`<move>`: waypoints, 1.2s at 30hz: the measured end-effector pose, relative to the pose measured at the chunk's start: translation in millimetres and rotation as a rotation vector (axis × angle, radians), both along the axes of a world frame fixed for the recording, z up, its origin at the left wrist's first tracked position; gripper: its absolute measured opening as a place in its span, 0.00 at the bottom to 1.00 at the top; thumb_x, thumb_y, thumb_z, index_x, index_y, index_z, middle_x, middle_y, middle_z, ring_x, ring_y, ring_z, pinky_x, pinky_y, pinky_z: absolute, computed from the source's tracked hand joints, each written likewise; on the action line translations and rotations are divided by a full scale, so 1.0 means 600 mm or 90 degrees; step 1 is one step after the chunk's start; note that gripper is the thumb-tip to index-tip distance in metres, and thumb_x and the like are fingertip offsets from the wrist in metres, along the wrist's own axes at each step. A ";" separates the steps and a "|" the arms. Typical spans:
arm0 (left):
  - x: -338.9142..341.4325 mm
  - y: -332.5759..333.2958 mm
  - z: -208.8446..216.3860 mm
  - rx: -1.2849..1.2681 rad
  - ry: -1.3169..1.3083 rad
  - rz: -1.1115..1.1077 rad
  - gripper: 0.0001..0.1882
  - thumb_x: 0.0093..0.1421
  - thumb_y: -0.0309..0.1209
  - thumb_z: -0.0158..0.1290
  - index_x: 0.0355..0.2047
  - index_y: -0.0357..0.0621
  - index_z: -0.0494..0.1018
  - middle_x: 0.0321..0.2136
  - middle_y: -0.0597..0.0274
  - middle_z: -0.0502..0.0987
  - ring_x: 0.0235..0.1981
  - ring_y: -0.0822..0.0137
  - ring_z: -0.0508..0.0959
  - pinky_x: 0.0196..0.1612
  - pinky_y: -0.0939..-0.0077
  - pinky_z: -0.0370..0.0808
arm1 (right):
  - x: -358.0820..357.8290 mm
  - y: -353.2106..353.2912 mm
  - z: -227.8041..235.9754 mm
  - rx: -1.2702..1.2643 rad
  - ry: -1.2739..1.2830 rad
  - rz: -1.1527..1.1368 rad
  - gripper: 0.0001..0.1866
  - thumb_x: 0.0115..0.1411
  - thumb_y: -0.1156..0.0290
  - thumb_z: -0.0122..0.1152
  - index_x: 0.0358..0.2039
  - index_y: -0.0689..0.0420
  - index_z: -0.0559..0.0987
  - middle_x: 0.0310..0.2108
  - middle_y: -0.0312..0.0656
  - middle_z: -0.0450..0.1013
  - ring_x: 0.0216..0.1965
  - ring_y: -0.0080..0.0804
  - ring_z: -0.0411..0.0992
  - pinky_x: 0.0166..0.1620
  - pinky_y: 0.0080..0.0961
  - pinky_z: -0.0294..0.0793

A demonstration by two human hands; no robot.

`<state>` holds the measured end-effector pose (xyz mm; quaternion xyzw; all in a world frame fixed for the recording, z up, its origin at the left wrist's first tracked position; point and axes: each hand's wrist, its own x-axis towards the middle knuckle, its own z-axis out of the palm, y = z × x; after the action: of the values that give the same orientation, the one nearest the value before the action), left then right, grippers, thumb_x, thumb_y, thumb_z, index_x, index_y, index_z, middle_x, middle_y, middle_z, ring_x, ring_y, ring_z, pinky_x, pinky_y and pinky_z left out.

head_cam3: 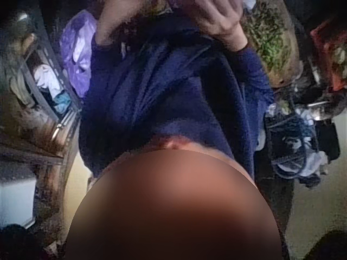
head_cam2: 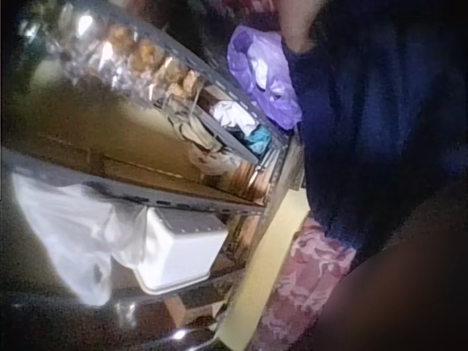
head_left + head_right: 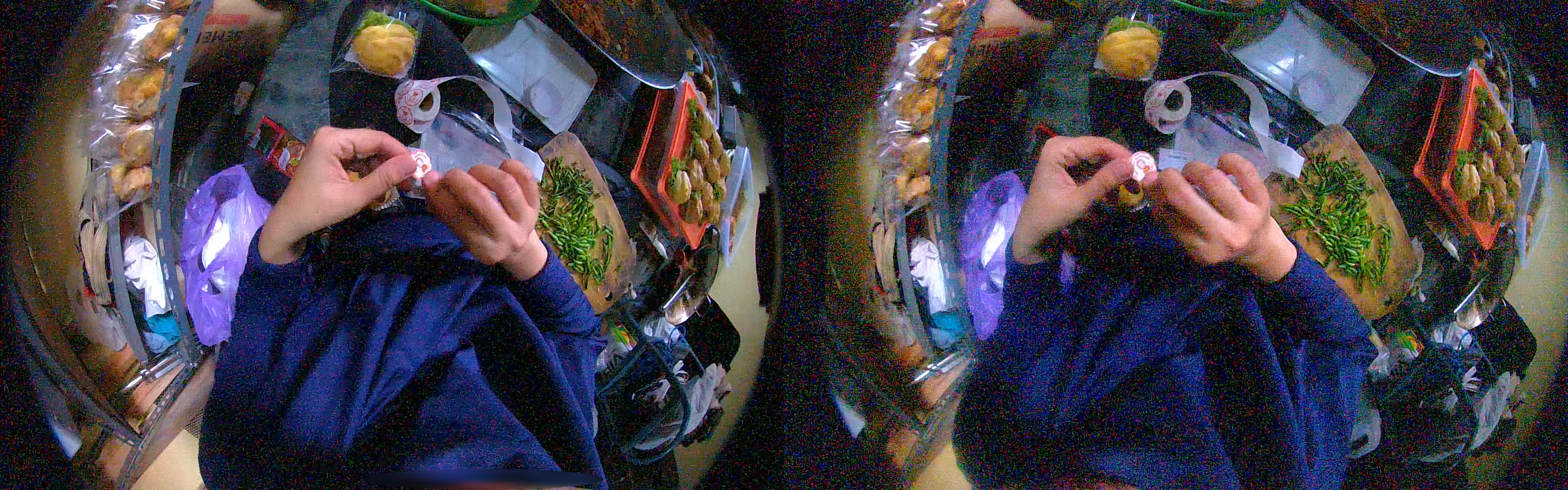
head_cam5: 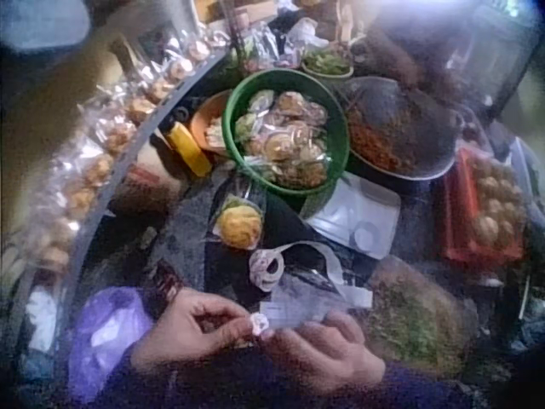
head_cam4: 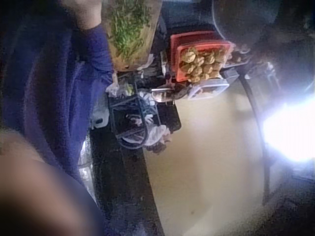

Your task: The person assembles small food items by placing shredded green vegetables into round buns, then wraps each assembled item in a paper liner and places it into a plastic bag. The person repeats this process multiple times, handling buns, vegetables, liners, and bags.

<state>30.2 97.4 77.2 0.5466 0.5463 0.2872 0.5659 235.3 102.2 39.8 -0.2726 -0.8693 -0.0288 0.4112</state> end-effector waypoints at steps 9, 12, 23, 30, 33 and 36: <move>-0.024 -0.044 0.001 -0.079 -0.021 0.015 0.09 0.60 0.32 0.54 0.30 0.38 0.77 0.24 0.67 0.78 0.24 0.82 0.74 0.26 0.87 0.69 | -0.008 0.002 0.024 -0.707 0.246 0.044 0.09 0.52 0.69 0.65 0.33 0.59 0.79 0.32 0.39 0.74 0.33 0.27 0.70 0.37 0.20 0.67; -0.023 -0.048 0.002 0.046 0.029 -0.036 0.10 0.60 0.32 0.53 0.32 0.36 0.76 0.24 0.66 0.78 0.24 0.80 0.74 0.27 0.85 0.70 | -0.015 0.002 0.028 -0.896 0.209 0.133 0.08 0.54 0.69 0.63 0.29 0.61 0.77 0.29 0.35 0.73 0.32 0.19 0.68 0.35 0.17 0.65; -0.099 -0.107 -0.074 0.005 0.163 0.182 0.23 0.51 0.33 0.63 0.45 0.40 0.70 0.31 0.62 0.76 0.28 0.75 0.75 0.30 0.82 0.72 | -0.036 -0.051 -0.032 -1.075 0.309 0.067 0.08 0.60 0.69 0.58 0.33 0.62 0.77 0.29 0.30 0.73 0.31 0.14 0.67 0.35 0.13 0.66; -0.069 -0.122 -0.177 0.061 0.103 0.180 0.30 0.47 0.38 0.67 0.46 0.39 0.67 0.35 0.61 0.73 0.33 0.73 0.74 0.34 0.78 0.73 | -0.053 -0.079 -0.074 -1.130 0.333 0.089 0.08 0.58 0.70 0.62 0.33 0.62 0.78 0.28 0.33 0.75 0.30 0.16 0.70 0.35 0.14 0.69; -0.065 -0.120 -0.191 0.086 0.087 0.225 0.27 0.49 0.39 0.65 0.43 0.38 0.68 0.34 0.62 0.74 0.32 0.73 0.74 0.33 0.79 0.73 | -0.063 -0.080 -0.082 -1.174 0.337 0.070 0.09 0.56 0.69 0.63 0.32 0.62 0.79 0.25 0.33 0.75 0.27 0.16 0.70 0.32 0.15 0.70; -0.063 -0.122 -0.195 0.063 0.033 0.239 0.24 0.51 0.39 0.64 0.41 0.38 0.68 0.32 0.63 0.74 0.31 0.74 0.74 0.33 0.80 0.73 | -0.070 -0.080 -0.086 -1.214 0.356 0.043 0.09 0.56 0.68 0.63 0.31 0.63 0.79 0.24 0.33 0.75 0.25 0.15 0.69 0.30 0.15 0.69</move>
<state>-7.7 23.9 -39.8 0.4692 0.6388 0.3998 0.4604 193.3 54.2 -12.1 -0.4615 -0.4077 0.7592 0.2105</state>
